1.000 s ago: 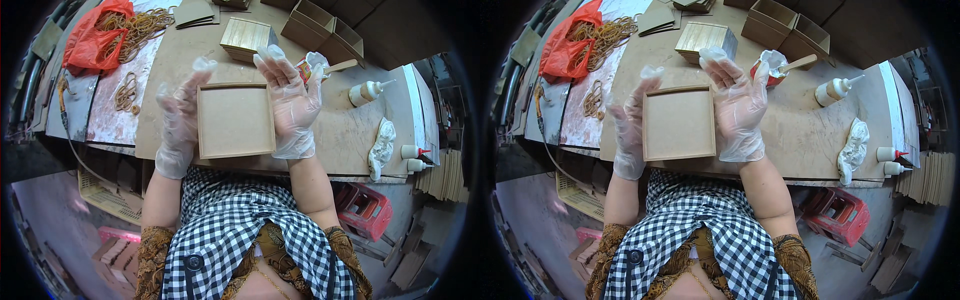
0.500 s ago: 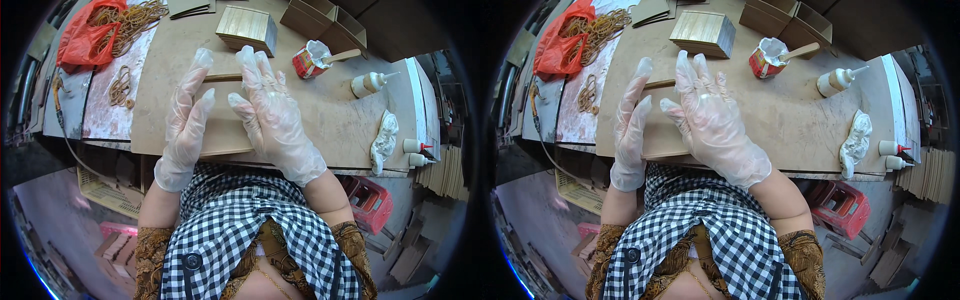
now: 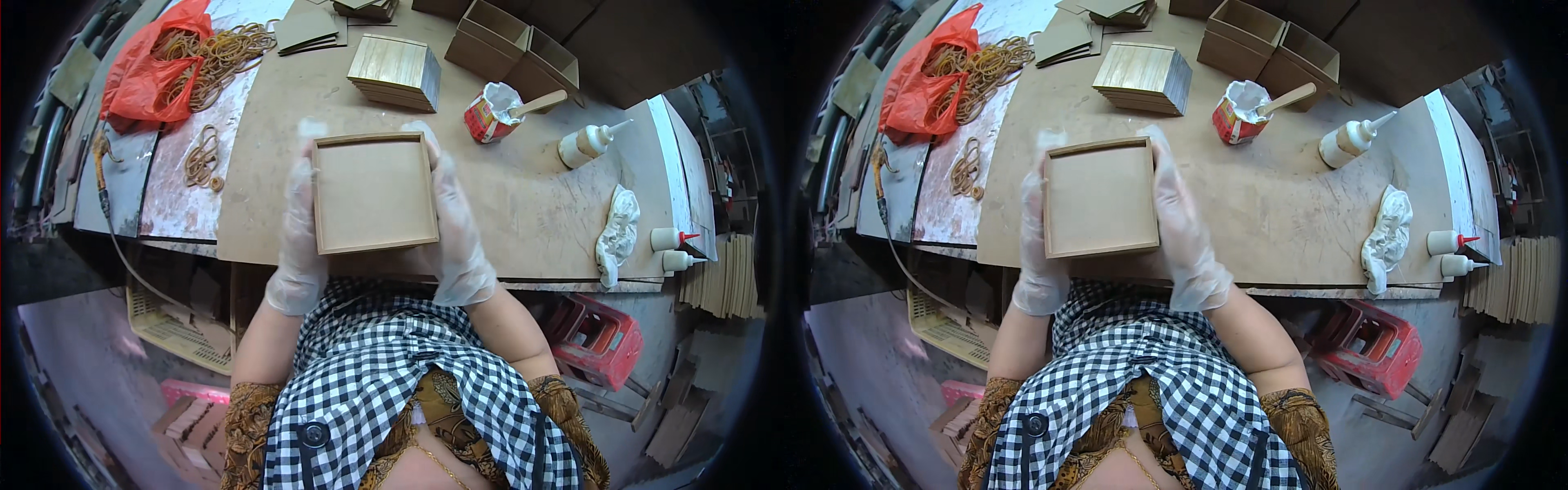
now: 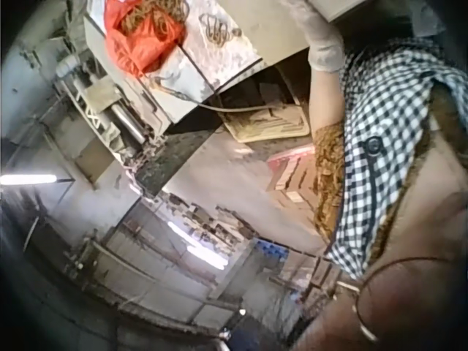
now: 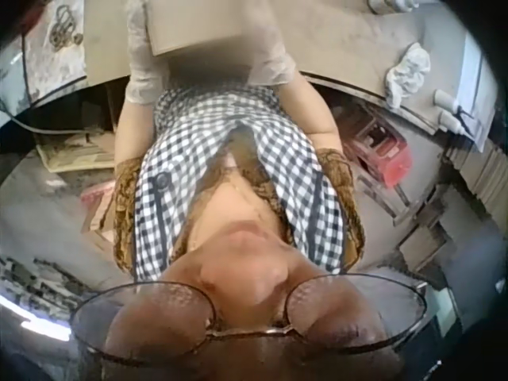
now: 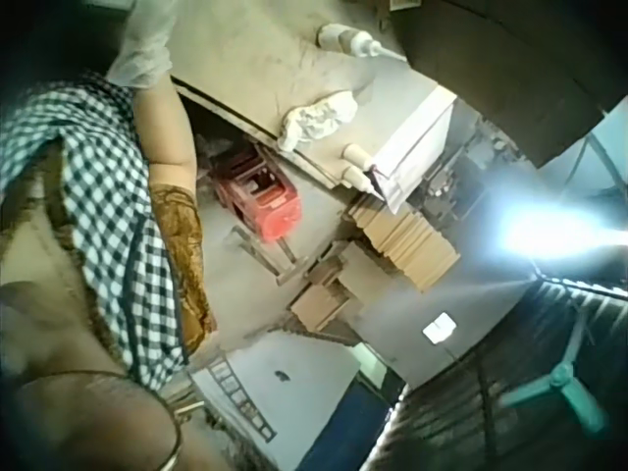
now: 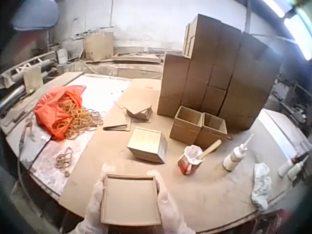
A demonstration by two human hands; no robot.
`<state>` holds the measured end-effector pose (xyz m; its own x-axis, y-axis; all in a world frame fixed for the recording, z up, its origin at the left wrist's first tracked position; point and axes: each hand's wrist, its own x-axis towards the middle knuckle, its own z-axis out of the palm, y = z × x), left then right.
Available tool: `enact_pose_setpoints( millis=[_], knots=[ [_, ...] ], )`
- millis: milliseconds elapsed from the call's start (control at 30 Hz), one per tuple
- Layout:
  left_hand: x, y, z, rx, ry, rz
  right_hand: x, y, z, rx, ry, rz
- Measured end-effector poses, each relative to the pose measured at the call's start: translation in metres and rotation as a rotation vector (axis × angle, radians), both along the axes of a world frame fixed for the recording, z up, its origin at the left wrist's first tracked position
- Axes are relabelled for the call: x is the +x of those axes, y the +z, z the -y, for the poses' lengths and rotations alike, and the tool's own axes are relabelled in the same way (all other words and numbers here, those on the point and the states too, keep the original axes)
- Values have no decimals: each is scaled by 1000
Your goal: The person assembles small cardboard boxes by folding the sides and securing them with rubber bands. They handle multiple box components, apply glue, and stack the finished boxes on the table.
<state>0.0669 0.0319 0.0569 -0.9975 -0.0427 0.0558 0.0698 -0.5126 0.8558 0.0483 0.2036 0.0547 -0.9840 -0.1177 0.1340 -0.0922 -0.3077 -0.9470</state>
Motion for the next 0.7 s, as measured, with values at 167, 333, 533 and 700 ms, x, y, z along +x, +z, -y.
enact_pose_setpoints(
  millis=[167, 333, 533, 700],
  knots=[
    [-14, -21, -9, -360, 207, -200, -31, 21, -1, -13, 52, -103],
    [-24, -32, -10, -219, 306, -116, -69, 0, -13, 26, 41, 18],
    [-46, 10, 9, -387, 412, -165, -74, 17, -18, 292, -321, -152],
    [-68, 2, 13, -414, 258, -162, -63, 31, -13, 1080, -261, -189]
  ],
)
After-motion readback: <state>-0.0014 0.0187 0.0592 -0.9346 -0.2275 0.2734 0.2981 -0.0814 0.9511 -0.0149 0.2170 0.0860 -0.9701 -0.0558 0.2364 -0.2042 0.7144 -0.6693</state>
